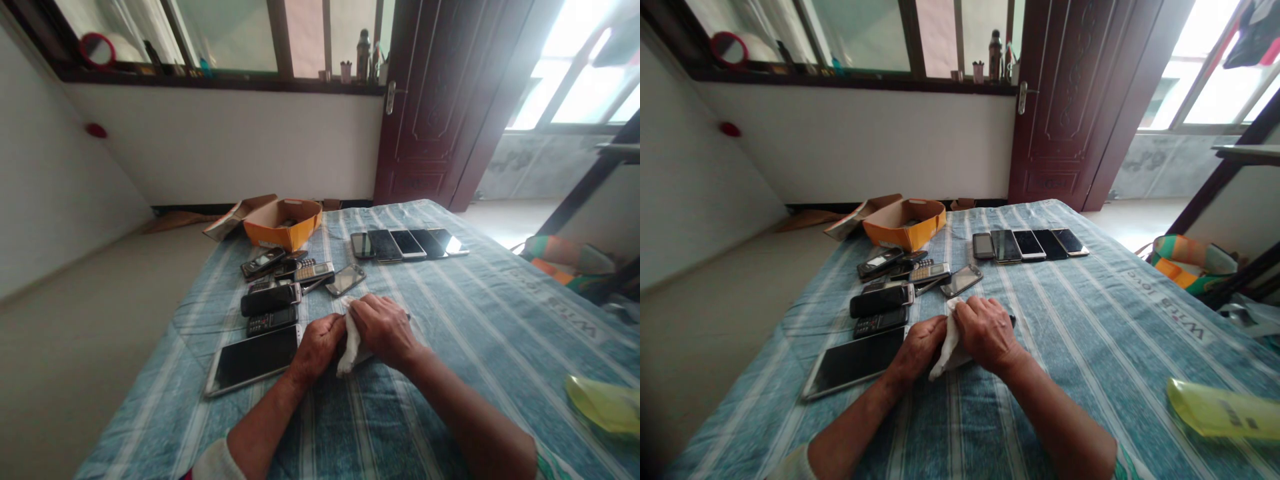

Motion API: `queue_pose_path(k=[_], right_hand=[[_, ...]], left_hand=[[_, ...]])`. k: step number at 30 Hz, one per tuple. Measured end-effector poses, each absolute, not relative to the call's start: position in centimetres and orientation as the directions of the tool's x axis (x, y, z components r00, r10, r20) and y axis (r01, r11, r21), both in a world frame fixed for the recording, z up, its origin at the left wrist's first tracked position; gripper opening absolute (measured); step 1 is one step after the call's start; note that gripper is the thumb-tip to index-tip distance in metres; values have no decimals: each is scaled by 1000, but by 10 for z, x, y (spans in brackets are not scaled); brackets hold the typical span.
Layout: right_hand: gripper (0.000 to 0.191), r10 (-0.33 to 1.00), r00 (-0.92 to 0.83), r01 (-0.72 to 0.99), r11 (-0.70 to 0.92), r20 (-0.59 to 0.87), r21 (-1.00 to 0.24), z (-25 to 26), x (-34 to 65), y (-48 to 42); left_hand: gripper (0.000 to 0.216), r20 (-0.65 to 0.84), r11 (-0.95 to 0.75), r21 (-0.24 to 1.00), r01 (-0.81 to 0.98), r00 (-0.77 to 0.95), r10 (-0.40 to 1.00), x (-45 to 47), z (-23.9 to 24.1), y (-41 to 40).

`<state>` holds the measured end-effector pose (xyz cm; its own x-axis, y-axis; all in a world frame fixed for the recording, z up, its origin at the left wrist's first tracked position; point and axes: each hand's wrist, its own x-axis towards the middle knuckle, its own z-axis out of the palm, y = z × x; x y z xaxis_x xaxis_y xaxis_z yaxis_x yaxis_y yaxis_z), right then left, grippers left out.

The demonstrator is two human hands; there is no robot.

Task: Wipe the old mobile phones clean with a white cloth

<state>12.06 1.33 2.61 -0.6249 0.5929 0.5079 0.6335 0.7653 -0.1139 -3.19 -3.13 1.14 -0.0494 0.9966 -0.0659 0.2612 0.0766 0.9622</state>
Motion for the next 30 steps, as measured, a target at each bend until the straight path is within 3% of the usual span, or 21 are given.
queue_pose_path(k=[4,7,17,30], right_hand=[[18,551,-773,530,833,315,-155,43,131,11],[15,576,-779,562,817,247,-133,46,131,12],[18,664,-731,662,746,158,-68,40,114,15],[28,667,-730,672,740,145,-20,31,149,28]], left_hand=[[48,-34,41,966,255,-34,999,-32,14,-31],[51,-40,46,957,288,-27,999,-32,17,-31],[47,-28,18,953,303,28,999,-36,15,-30],[45,-70,80,950,301,-44,997,-32,16,-30]])
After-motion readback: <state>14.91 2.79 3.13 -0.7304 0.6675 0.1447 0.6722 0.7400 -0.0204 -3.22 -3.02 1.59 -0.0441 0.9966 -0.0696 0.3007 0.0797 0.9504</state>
